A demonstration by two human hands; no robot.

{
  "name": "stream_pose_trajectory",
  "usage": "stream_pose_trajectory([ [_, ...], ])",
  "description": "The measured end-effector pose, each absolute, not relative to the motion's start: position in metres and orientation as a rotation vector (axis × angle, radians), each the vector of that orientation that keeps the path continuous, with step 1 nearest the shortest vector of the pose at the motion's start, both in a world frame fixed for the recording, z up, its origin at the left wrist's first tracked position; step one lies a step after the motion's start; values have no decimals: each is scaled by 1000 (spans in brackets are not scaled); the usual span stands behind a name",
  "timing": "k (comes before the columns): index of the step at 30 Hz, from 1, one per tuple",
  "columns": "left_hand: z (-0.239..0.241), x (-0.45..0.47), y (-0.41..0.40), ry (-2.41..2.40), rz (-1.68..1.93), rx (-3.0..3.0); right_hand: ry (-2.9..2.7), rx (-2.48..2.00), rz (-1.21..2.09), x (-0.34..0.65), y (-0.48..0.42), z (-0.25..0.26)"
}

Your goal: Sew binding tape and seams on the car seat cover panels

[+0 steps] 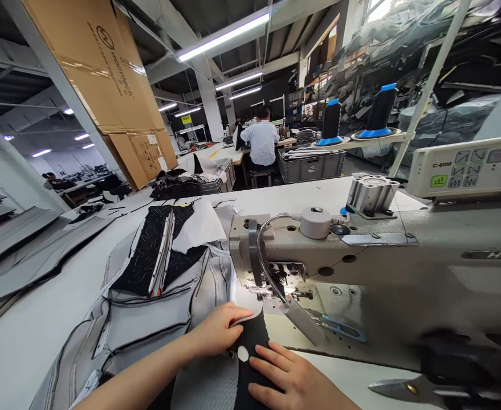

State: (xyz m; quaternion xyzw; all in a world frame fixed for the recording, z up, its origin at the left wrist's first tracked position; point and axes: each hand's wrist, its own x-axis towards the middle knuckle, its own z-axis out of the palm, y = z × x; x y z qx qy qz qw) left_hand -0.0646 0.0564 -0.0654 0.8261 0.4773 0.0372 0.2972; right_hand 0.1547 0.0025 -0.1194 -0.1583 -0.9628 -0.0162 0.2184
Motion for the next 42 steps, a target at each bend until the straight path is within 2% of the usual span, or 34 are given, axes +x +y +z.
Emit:
stream_pose_trajectory([
  [4,-67,-54,44,1373,-77,2404,-2777,-492,380,163,-2,-103],
  [6,-66,-47,38,1452,-244,2539,-2770,-511,450,165,-3,-103],
  [8,-65,-44,37,1453,-342,2584,-2754,-520,409,166,-3,-108],
  [18,-62,-39,62,1322,-376,2462,-2621,-588,130,160,-7,-121],
  [23,-58,-23,61,1413,-424,2528,-2658,-682,231,161,2,-120],
  [27,-46,-21,55,1430,-646,2585,-2791,-490,354,166,5,-113],
  [33,-42,-22,67,1241,-508,2462,-2716,-531,240,159,-3,-115],
  [38,-48,-9,72,1252,-633,2533,-2674,-639,252,148,1,-119],
  [42,-53,-1,71,1249,-600,2668,-2674,-642,286,140,13,-116],
])
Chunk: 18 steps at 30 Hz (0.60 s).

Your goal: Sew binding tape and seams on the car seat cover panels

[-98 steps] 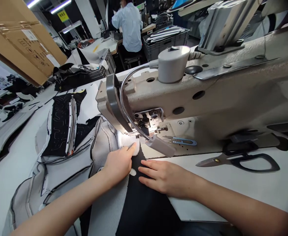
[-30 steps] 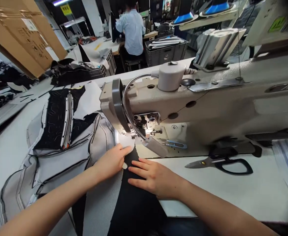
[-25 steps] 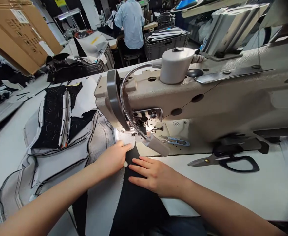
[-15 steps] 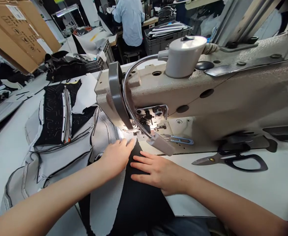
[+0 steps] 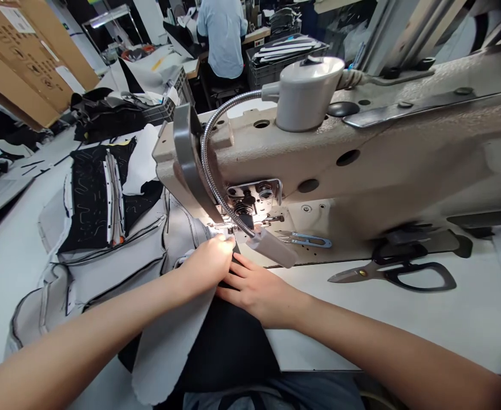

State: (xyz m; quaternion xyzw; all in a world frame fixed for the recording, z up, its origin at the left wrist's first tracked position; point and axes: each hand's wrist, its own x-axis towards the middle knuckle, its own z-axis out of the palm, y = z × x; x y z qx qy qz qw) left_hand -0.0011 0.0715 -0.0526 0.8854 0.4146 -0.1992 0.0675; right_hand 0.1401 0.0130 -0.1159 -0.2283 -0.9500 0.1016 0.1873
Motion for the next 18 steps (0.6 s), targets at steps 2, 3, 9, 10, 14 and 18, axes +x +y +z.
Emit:
stream_pose_trajectory([
  [2,-54,-4,65,1325,-525,2698,-2677,-607,292,140,17,-114],
  [3,-55,-8,60,1374,-482,2700,-2686,-571,306,141,17,-113],
  [9,-52,-48,15,1532,-468,2660,-2722,-297,483,125,3,-118],
  [10,-51,-54,13,1559,-513,2654,-2698,-342,485,117,0,-120],
  [14,-46,-69,27,1571,-669,2672,-2574,-595,425,87,-3,-119],
  [18,-33,-73,50,1504,-559,2745,-2517,-748,358,91,7,-112],
])
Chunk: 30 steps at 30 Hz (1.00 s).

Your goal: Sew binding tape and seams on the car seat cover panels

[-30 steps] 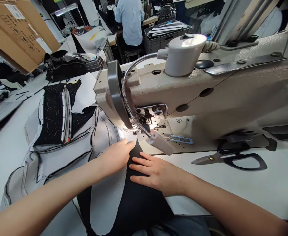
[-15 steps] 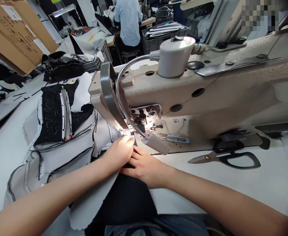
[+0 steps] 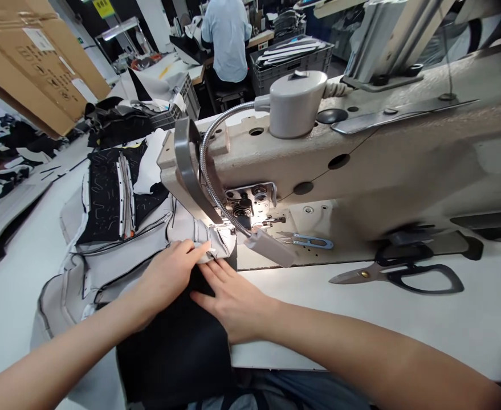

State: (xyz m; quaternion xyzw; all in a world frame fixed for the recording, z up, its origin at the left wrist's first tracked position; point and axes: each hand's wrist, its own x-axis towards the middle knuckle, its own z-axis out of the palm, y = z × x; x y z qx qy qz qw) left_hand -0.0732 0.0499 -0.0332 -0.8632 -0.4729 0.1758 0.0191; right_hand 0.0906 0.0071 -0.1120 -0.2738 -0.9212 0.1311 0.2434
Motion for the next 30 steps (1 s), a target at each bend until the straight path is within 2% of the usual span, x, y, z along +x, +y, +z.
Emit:
stream_pose_trajectory([
  [6,-22,-42,45,-1529,498,-2724,-2578,-771,375,96,19,-120],
  [12,-33,-23,37,-1574,745,-2849,-2771,-398,407,105,-14,-115],
  [17,-25,-23,44,-1710,902,-2803,-2746,-452,321,110,-23,-113],
  [30,-46,-15,64,-1966,529,-2854,-2576,-585,289,95,7,-131],
])
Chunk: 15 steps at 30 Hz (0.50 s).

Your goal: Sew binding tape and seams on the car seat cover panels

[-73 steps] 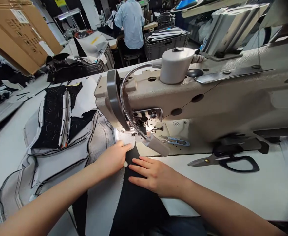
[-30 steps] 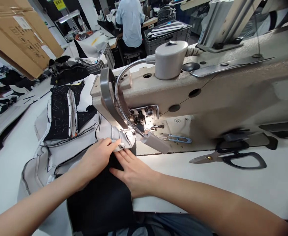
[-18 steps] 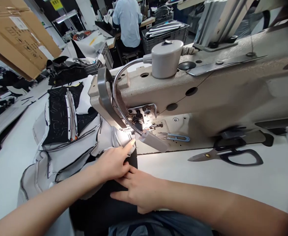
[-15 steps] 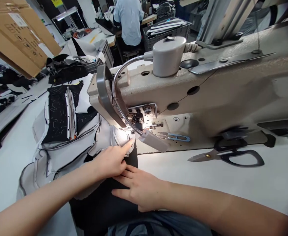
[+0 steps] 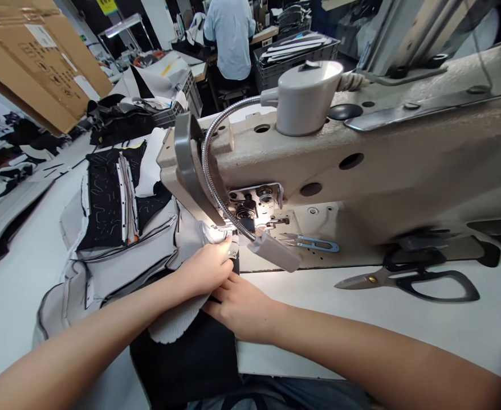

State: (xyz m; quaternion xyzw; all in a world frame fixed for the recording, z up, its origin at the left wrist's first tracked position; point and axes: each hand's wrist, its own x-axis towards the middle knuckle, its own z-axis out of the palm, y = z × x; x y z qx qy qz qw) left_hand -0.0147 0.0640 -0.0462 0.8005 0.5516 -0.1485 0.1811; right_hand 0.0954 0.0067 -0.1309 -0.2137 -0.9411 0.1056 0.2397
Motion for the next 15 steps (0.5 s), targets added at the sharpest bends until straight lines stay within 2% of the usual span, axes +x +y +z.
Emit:
stream_pose_trajectory([
  [15,-65,-16,42,1567,-598,2578,-2543,-610,286,106,-4,-133],
])
